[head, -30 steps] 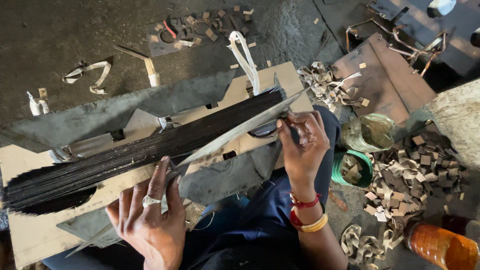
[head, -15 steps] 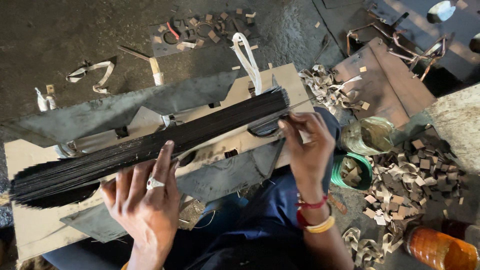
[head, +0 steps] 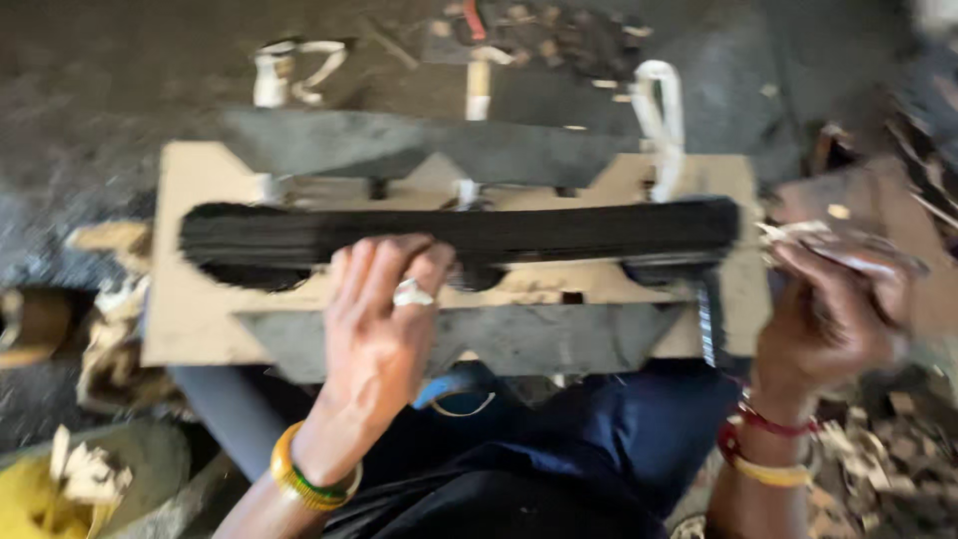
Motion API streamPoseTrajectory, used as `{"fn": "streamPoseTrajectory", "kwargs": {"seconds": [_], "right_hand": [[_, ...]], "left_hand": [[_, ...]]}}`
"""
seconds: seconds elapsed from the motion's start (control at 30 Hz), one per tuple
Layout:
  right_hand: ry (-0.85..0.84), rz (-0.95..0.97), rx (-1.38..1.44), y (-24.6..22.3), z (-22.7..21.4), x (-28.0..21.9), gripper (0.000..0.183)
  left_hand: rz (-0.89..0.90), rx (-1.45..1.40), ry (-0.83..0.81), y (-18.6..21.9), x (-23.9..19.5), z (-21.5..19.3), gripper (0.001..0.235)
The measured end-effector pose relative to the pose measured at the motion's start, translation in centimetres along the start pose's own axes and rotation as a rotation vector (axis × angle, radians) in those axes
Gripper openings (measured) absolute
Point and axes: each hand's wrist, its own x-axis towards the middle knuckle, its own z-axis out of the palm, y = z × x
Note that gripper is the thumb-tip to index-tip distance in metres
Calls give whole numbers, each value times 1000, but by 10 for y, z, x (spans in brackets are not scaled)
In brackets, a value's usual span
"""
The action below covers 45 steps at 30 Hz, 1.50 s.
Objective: The person trims the ends of a bundle of black bristles clamped in a wooden jig using a metal blade. They repeatedly align the bristles and scrape the blade across the ends to even them out.
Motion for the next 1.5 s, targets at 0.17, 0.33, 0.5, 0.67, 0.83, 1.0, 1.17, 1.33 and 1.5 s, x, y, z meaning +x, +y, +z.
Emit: {"fn": "streamPoseTrajectory", "kwargs": {"seconds": [0.17,0.33,0.5,0.67,0.83,1.0,1.17,1.33,1.5], "right_hand": [[-45,-42,-96,16,-2,-19,24],[-55,-75,-143,31,1,-30,18],[-71,10,-178,31,-2,-33,17],[-107,-80,-283,26,-5,-31,15],[-58,11,-250,30,-3,-33,15],[-82,-95,-249,30,3,-34,16],[-79,-52,-228,18,3,-32,19],[-82,-59,-172,2,13,-32,20],[-58,-99,-159,-4,25,-37,17]], "left_hand": [[-8,9,49,-10,0,1,30],[-5,-2,73,-19,-5,5,31],[24,-48,65,-24,-9,4,29],[72,-50,117,-21,-9,0,33],[61,-31,142,-21,-12,7,31],[-15,-64,116,-31,-12,14,28],[102,-37,93,-46,-17,8,42],[55,163,230,-66,-34,-13,33],[-11,75,316,-75,-44,-15,39]]}}
